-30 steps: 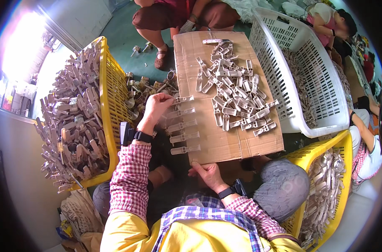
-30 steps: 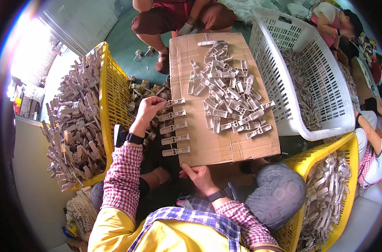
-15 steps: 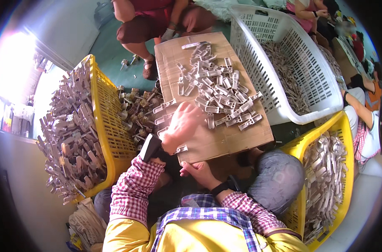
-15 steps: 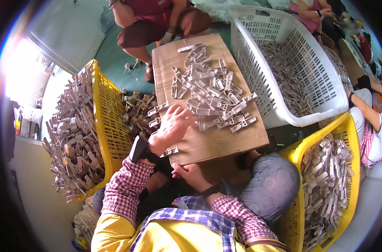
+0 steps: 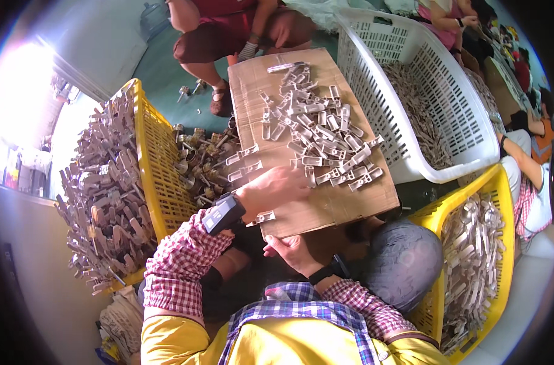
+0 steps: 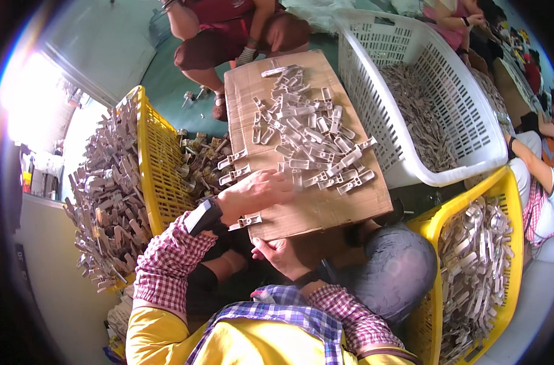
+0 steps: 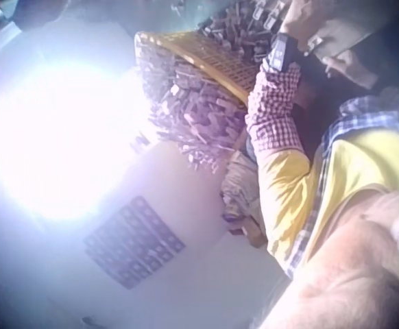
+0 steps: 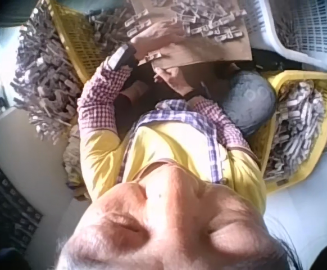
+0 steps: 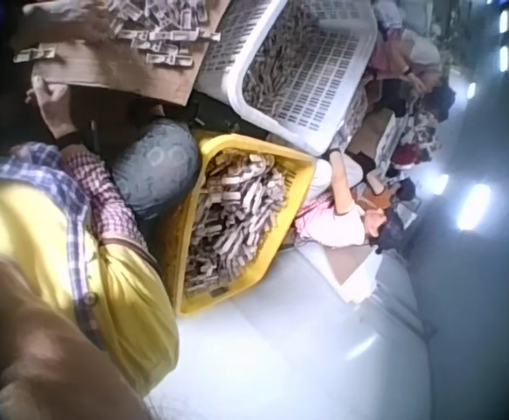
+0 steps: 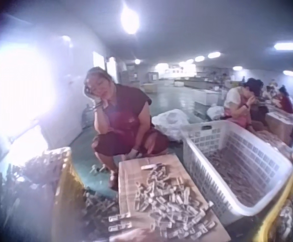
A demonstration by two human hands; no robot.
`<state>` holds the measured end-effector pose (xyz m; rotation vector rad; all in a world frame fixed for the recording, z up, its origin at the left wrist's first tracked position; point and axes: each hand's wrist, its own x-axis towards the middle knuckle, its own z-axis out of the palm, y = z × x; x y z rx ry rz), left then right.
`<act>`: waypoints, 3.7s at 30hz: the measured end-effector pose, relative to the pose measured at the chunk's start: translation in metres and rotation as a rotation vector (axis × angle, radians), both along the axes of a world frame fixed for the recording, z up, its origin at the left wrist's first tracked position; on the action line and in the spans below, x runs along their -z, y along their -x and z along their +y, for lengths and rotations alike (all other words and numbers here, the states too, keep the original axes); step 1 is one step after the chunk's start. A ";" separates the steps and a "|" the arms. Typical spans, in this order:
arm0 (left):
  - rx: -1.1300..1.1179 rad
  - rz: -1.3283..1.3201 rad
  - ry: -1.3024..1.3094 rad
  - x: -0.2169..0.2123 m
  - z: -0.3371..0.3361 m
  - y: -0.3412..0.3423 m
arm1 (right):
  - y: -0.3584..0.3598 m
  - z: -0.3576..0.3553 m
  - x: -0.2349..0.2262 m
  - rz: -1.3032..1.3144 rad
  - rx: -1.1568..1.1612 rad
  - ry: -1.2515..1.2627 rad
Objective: Assembling small metal components to form cabinet or door hinges by hand.
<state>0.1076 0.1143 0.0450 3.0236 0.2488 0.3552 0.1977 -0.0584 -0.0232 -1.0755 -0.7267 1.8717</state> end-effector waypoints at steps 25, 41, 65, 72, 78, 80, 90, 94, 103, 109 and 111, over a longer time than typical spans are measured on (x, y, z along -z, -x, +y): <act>-0.967 -1.210 1.251 0.041 0.063 0.120 | -0.005 0.000 -0.006 -0.245 -0.027 -0.087; -0.999 -0.995 1.272 0.056 0.073 0.124 | -0.006 0.000 -0.009 -0.239 -0.033 -0.092; -0.963 -0.180 0.051 -0.008 0.073 0.048 | -0.004 -0.004 0.006 -0.184 -0.085 0.027; -1.085 0.087 0.235 0.014 0.066 -0.050 | -0.003 -0.004 0.001 -0.122 -0.036 -0.015; -1.147 -0.115 0.412 0.018 0.058 -0.089 | -0.006 -0.001 -0.010 -0.077 -0.004 -0.003; -1.165 -0.124 0.388 0.027 0.059 -0.093 | -0.005 -0.003 -0.006 -0.057 -0.010 -0.017; -1.003 -0.558 0.215 0.004 0.094 0.009 | -0.002 0.002 0.000 -0.135 -0.021 -0.004; -1.050 -1.365 0.643 0.014 0.097 0.129 | -0.004 0.002 0.003 -0.094 -0.046 0.027; -1.647 -0.906 1.215 0.266 -0.019 0.214 | -0.006 0.001 -0.011 -0.320 -0.091 -0.060; -1.914 -0.891 0.736 0.255 0.004 0.171 | -0.004 0.003 -0.018 -0.467 -0.106 -0.142; -1.961 -0.897 0.540 0.242 0.028 0.183 | -0.001 0.004 -0.021 -0.477 -0.108 -0.143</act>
